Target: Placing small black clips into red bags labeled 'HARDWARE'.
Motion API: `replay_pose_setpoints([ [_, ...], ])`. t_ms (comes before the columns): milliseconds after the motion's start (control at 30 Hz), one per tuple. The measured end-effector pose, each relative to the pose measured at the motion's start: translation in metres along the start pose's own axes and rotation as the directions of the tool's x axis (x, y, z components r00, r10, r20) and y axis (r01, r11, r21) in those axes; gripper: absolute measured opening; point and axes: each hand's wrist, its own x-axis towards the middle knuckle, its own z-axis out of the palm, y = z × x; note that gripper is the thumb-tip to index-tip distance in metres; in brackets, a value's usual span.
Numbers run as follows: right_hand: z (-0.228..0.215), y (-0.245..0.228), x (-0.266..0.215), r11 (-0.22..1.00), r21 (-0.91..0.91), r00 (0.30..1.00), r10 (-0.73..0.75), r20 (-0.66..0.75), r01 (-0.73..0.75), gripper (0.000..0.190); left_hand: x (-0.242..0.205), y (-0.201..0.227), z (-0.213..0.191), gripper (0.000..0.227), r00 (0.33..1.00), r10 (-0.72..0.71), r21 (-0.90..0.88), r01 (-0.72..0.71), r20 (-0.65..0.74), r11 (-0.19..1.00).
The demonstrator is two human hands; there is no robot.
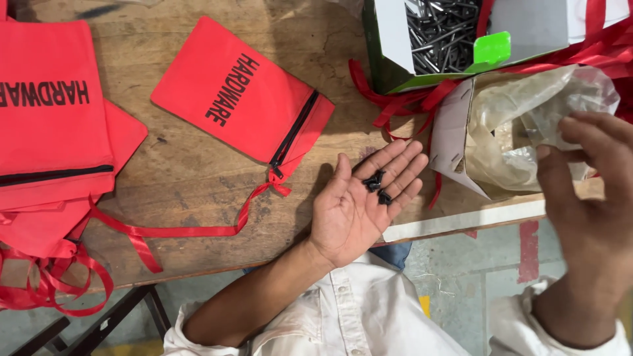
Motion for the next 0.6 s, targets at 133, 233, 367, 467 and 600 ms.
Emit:
replay_pose_setpoints([
  [133, 0.01, -0.003, -0.018, 0.991, -0.004, 0.99, -0.134, -0.046, 0.134, 0.014, -0.001, 0.0, -0.002, 0.076, 1.0, 0.012, -0.009, -0.012, -0.007, 1.0],
  [233, 0.031, -0.054, 0.004, 0.973, 0.027, 0.957, -0.23, 0.178, 0.229, 0.029, 0.0, 0.001, 0.001, 0.081, 1.0, 0.007, 0.035, -0.007, 0.006, 0.999],
  [367, 0.055, -0.069, 0.024, 0.939, 0.118, 0.873, -0.344, 0.346, 0.323, 0.043, -0.006, 0.0, 0.001, 0.086, 1.0, -0.014, 0.07, 0.016, -0.02, 0.997],
  [467, 0.064, -0.068, 0.031, 0.906, 0.151, 0.788, -0.419, 0.452, 0.395, 0.052, -0.01, -0.003, -0.009, 0.085, 0.999, -0.011, 0.059, 0.013, -0.038, 0.998],
  [600, 0.068, -0.063, 0.032, 0.917, 0.198, 0.797, -0.399, 0.453, 0.347, 0.036, -0.009, -0.007, -0.022, 0.081, 1.0, 0.014, -0.03, -0.014, -0.015, 0.999],
])
